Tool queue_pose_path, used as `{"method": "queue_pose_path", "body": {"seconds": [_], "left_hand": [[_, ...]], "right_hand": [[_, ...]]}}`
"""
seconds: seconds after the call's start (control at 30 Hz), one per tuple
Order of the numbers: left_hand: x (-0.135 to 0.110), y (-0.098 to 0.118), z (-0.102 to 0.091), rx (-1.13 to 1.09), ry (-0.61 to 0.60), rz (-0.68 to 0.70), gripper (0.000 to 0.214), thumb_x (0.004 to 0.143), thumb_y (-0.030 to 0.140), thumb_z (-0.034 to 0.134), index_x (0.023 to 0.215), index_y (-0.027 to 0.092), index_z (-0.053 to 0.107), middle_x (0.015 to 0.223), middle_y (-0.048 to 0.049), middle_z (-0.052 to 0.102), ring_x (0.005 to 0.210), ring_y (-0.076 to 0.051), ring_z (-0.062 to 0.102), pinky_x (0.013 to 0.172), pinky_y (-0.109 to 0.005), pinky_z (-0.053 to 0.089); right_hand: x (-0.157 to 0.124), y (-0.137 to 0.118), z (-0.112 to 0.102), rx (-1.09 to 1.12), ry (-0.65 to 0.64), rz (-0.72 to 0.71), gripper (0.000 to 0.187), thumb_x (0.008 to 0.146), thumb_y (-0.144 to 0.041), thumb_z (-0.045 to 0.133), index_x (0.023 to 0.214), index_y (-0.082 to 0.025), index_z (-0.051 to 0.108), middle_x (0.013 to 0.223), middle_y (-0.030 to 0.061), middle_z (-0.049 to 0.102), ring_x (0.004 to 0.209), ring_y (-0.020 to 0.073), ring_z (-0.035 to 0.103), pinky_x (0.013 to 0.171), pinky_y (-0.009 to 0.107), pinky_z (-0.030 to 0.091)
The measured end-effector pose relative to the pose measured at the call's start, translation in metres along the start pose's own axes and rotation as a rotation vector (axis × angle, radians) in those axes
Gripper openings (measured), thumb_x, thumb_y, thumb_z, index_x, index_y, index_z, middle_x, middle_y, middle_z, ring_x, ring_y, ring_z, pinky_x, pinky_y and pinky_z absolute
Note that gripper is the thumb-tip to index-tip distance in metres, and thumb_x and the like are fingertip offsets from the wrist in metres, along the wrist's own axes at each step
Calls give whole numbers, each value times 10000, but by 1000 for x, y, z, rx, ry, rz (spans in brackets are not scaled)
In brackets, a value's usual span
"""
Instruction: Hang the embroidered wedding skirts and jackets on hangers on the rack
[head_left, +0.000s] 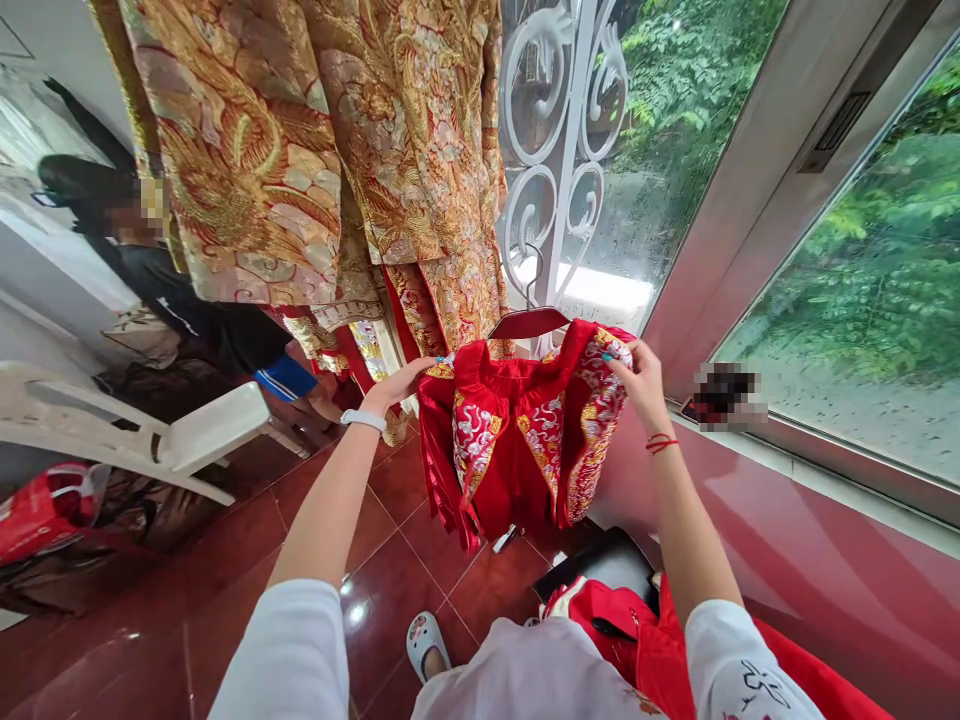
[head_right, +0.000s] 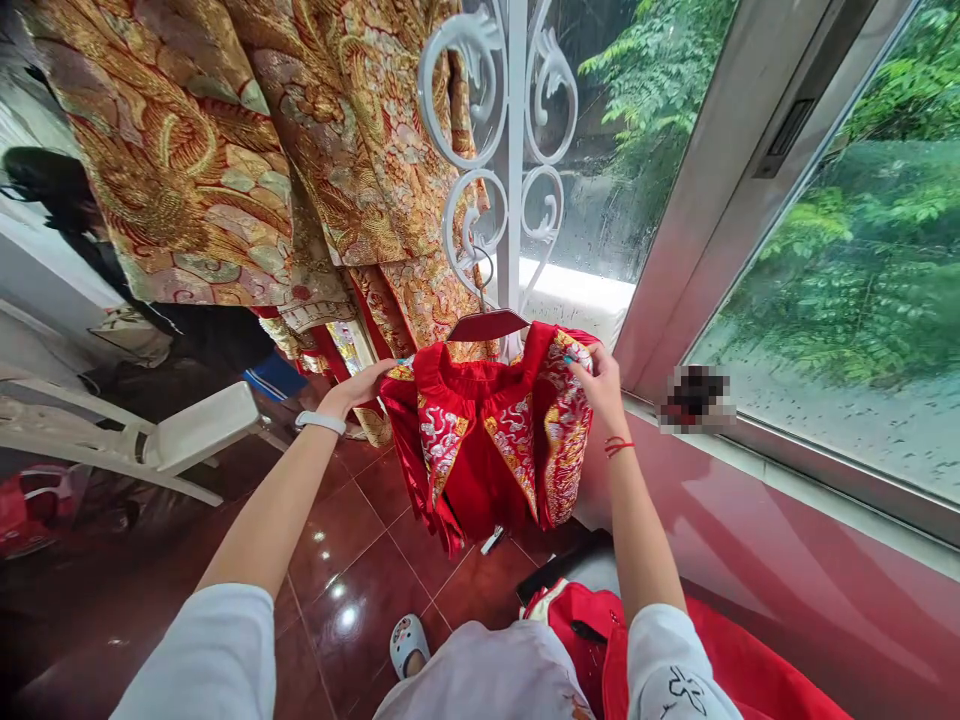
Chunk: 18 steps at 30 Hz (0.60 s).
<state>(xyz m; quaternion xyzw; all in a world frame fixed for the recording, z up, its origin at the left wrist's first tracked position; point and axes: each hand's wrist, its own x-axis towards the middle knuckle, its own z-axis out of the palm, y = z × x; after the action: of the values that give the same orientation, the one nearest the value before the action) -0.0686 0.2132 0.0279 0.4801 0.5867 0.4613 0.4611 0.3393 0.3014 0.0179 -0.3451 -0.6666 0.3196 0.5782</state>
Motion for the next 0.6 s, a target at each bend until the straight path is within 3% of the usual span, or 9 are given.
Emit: {"method": "queue_pose_path", "body": {"seconds": [0.07, 0.13, 0.23, 0.33, 0.47, 0.6], "left_hand": [[0, 6, -4, 36, -10, 38, 334, 634, 462, 794, 778, 175, 705, 795, -59, 726, 749, -211, 664, 740, -347, 543], [-5, 18, -7, 120, 40, 176, 365, 598, 451, 827, 812, 172, 724, 777, -46, 712, 723, -197, 645, 708, -322, 519], [-24, 43, -2, 346, 309, 510, 292, 694, 434, 776, 825, 176, 740, 743, -26, 668, 714, -179, 605, 703, -308, 475], [-52, 62, 14, 580, 631, 762, 160, 801, 339, 702, 830, 190, 751, 790, -31, 650, 789, -189, 587, 771, -325, 443], [-76, 58, 38, 696, 898, 825, 127, 851, 299, 673, 855, 190, 738, 818, -44, 633, 840, -216, 573, 803, -345, 431], [-83, 27, 50, 749, 928, 803, 166, 879, 335, 649, 876, 185, 721, 821, -51, 602, 829, -226, 550, 823, -360, 439]], "right_hand": [[17, -14, -13, 17, -2, -40, 291, 714, -386, 717, 788, -224, 487, 730, -37, 560, 643, 142, 499, 605, 262, 406], [39, -28, -22, -32, -35, -113, 286, 694, -369, 749, 792, -221, 525, 739, -28, 589, 670, 153, 535, 618, 264, 430], [74, -43, -30, -121, -82, -211, 252, 681, -350, 766, 778, -214, 578, 742, -5, 623, 696, 172, 568, 645, 288, 459], [98, -39, -36, -200, -88, -225, 229, 690, -360, 762, 781, -209, 616, 765, 23, 659, 717, 190, 593, 664, 313, 477], [102, -9, -47, -271, -26, -127, 259, 686, -410, 751, 787, -192, 656, 760, 33, 670, 703, 186, 580, 656, 313, 465], [88, 26, -54, -239, -191, 66, 418, 712, -554, 706, 875, -169, 715, 852, 61, 708, 747, 197, 594, 679, 313, 463]]}}
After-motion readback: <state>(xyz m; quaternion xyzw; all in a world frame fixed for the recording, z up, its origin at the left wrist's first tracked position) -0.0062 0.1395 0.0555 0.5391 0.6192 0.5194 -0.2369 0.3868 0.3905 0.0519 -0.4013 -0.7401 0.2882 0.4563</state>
